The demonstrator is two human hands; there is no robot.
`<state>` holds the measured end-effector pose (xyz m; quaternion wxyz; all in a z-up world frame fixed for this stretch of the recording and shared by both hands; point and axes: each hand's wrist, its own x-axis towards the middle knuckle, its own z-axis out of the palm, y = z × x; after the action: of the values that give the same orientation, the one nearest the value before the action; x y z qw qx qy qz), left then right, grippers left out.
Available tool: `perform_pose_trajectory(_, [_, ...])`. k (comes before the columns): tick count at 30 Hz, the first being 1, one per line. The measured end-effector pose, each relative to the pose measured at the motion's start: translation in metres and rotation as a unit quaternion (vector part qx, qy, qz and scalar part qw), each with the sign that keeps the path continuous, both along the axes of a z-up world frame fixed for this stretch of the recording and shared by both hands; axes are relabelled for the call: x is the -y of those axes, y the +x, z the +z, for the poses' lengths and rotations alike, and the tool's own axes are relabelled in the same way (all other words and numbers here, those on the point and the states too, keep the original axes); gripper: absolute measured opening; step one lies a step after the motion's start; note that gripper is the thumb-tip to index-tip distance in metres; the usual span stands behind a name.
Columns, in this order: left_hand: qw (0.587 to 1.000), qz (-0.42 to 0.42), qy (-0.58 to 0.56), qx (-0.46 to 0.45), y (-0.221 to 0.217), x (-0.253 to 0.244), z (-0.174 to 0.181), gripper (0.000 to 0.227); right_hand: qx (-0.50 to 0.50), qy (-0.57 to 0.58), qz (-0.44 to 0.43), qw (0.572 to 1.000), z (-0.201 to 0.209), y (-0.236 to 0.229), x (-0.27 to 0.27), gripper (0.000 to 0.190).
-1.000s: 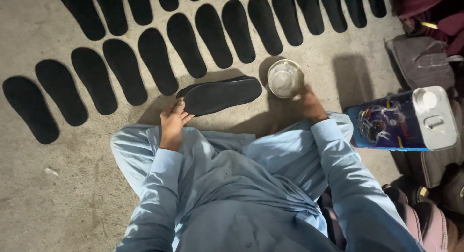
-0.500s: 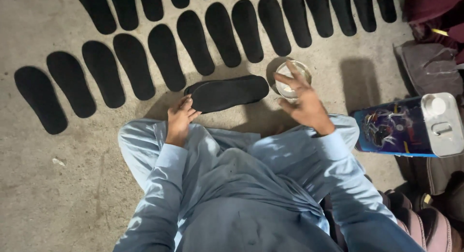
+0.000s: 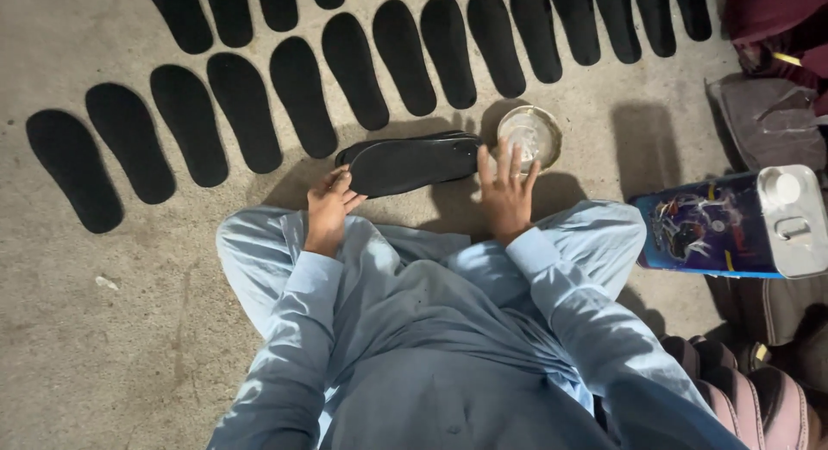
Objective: The person sits on the floor and applies a white adhesive from a small metal bowl onto black shoe insoles using their right hand. They spread the glue evenly across the surface of each insole and then place the treated insole onto a pile of others.
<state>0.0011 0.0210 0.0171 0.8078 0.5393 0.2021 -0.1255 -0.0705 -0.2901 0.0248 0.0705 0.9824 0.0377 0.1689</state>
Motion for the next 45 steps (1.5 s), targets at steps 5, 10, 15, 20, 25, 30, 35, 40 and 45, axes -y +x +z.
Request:
perform_pose_trajectory(5, [1.000,0.014,-0.005,0.000,-0.002,0.001,-0.004,0.038,-0.022,-0.020,-0.014,0.999,-0.006,-0.003,-0.009,0.062])
perform_pose_trajectory(10, [1.000,-0.004,-0.013,0.003,0.000,-0.002,0.002,0.039,-0.027,-0.014,-0.008,1.000,-0.009,0.027,-0.009,0.070])
perform_pose_trajectory(15, [1.000,-0.006,-0.016,0.006,0.002,-0.004,-0.013,0.037,0.023,-0.085,-0.026,0.996,-0.014,0.008,-0.019,0.058])
perform_pose_trajectory(20, [0.999,0.005,-0.031,0.009,0.001,-0.003,-0.017,0.040,-0.011,-0.101,-0.070,0.992,-0.011,0.020,-0.017,0.058])
perform_pose_trajectory(25, [0.999,-0.004,-0.030,0.021,0.007,-0.008,-0.054,0.040,-0.104,-0.068,-0.021,0.992,-0.003,0.038,-0.020,0.107])
perform_pose_trajectory(30, [1.000,0.009,-0.018,0.011,0.004,-0.006,-0.050,0.040,-0.203,-0.097,-0.023,0.974,0.007,0.043,-0.050,0.079])
perform_pose_trajectory(35, [0.999,0.004,-0.039,0.021,0.006,-0.007,-0.056,0.042,-0.249,-0.124,-0.028,0.960,0.020,0.051,-0.083,0.072])
perform_pose_trajectory(40, [0.999,0.008,-0.031,0.009,0.001,-0.009,-0.033,0.044,-0.288,-0.158,-0.035,0.944,0.028,0.058,-0.118,0.069])
perform_pose_trajectory(45, [1.000,0.016,-0.026,0.000,0.000,-0.006,-0.033,0.046,-0.307,-0.145,-0.018,0.941,0.032,0.064,-0.149,0.069])
